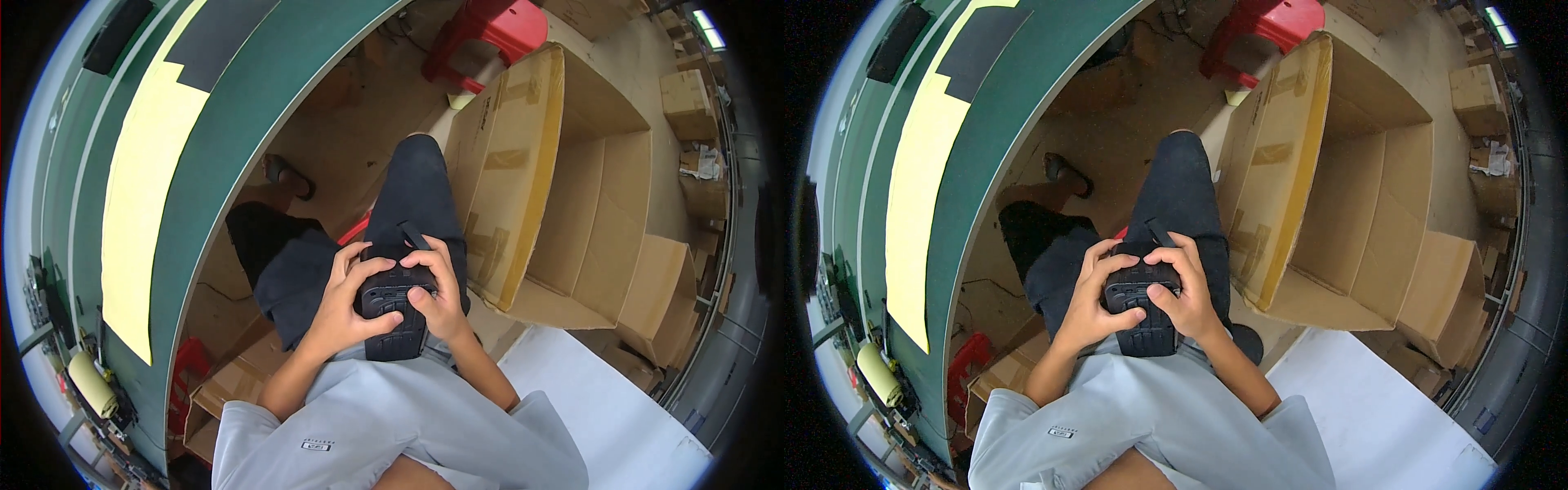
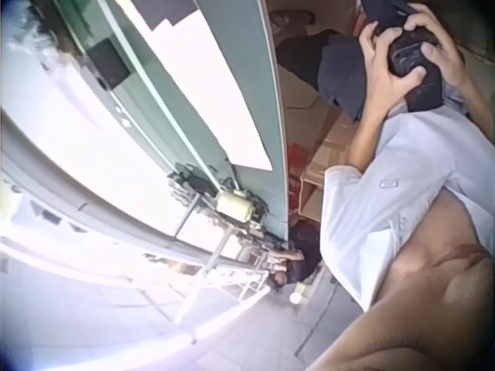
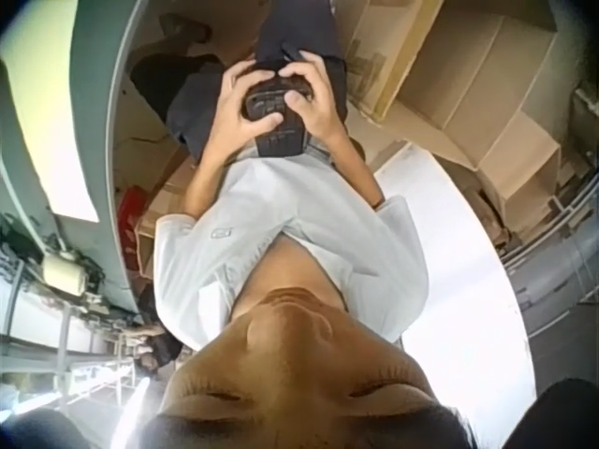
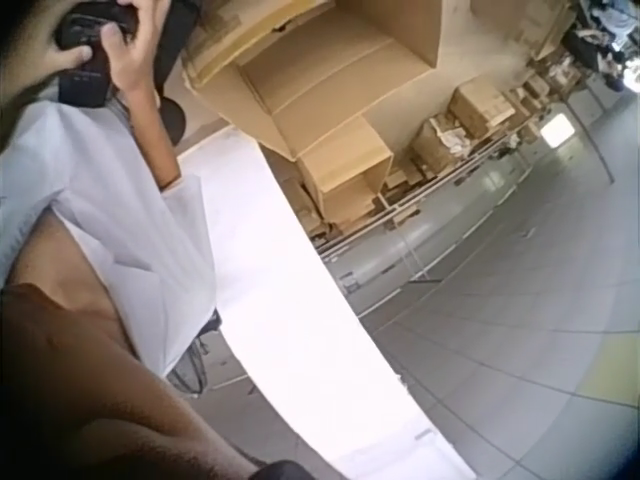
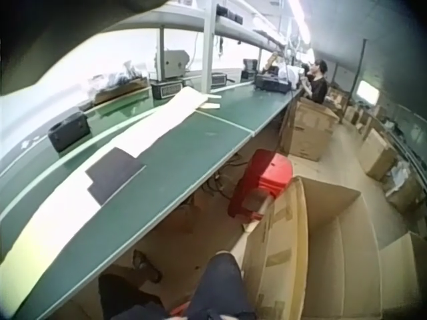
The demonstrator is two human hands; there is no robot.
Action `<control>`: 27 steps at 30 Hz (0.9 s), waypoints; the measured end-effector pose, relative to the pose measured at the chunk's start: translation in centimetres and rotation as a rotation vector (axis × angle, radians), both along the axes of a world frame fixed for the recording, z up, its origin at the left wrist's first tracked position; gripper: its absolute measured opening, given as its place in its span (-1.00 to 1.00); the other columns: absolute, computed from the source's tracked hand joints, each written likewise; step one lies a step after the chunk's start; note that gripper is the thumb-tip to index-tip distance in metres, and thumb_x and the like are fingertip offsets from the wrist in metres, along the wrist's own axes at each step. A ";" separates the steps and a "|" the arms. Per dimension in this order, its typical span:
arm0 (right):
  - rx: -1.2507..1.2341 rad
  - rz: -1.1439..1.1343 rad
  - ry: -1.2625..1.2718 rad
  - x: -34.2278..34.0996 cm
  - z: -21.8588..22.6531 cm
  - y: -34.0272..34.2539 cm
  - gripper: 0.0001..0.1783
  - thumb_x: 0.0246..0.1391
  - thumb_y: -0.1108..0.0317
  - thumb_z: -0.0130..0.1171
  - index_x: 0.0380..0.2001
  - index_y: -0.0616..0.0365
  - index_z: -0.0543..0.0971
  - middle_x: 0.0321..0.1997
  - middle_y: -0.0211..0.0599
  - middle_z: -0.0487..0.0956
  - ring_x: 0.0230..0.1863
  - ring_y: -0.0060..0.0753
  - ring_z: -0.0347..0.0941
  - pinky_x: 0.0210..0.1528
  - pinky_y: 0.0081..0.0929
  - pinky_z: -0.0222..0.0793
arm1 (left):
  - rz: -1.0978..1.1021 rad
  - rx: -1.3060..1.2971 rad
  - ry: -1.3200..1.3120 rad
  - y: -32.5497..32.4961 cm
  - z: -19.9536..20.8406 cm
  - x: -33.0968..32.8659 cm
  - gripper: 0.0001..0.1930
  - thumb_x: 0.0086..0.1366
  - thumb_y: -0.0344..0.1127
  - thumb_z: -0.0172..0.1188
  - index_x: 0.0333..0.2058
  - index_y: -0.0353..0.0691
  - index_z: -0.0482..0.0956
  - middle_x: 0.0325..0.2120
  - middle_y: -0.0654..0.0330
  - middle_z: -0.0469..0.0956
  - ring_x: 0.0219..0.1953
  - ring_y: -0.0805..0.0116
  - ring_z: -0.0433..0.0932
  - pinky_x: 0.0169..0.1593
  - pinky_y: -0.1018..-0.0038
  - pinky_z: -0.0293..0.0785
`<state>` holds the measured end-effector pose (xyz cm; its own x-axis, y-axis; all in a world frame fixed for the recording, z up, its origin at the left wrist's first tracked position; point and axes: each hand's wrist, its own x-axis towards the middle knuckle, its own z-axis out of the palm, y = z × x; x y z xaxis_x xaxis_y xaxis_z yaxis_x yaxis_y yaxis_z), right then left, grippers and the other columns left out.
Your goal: Assembling and inspecting electronic components on a workshop production line.
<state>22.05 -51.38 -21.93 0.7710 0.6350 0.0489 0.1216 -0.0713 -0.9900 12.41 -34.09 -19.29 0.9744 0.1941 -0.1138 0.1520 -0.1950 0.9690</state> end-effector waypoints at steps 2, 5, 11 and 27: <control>0.046 -0.025 0.038 0.0 0.3 0.2 -0.50 0.12 -0.02 0.26 -0.07 0.16 0.53 0.04 -0.11 0.48 0.25 0.04 0.26 0.28 -0.13 0.15 | 0.003 0.031 -0.016 0.0 0.1 0.1 -0.27 -0.15 -0.19 0.54 0.08 -0.09 0.53 0.20 -0.12 0.17 0.22 -0.12 0.33 0.29 0.11 0.27; 0.082 -0.044 0.062 0.0 0.5 0.4 -0.50 0.12 -0.01 0.25 -0.07 0.18 0.52 0.05 -0.10 0.47 0.23 0.01 0.28 0.27 -0.16 0.17 | 0.010 0.016 -0.003 0.0 0.4 0.1 -0.27 -0.15 -0.18 0.54 0.09 -0.08 0.52 0.19 -0.11 0.18 0.19 -0.10 0.35 0.26 0.13 0.31; 0.019 -0.021 0.017 0.4 0.5 -0.3 -0.48 0.14 -0.04 0.21 -0.08 0.21 0.53 0.11 0.08 0.41 0.13 -0.05 0.37 0.20 -0.24 0.26 | -0.032 0.009 0.044 -0.1 0.6 0.5 -0.27 -0.14 -0.17 0.54 0.09 -0.08 0.51 0.20 -0.11 0.15 0.16 -0.09 0.37 0.21 0.16 0.38; 0.032 -0.071 -0.020 0.3 -0.1 -0.3 -0.49 0.15 -0.05 0.20 -0.10 0.21 0.54 0.11 0.04 0.42 0.09 -0.08 0.40 0.20 -0.26 0.26 | -0.082 -0.006 0.079 0.3 1.0 0.8 -0.27 -0.07 -0.10 0.53 0.12 -0.04 0.48 0.21 -0.16 0.14 0.27 -0.18 0.22 0.21 0.11 0.39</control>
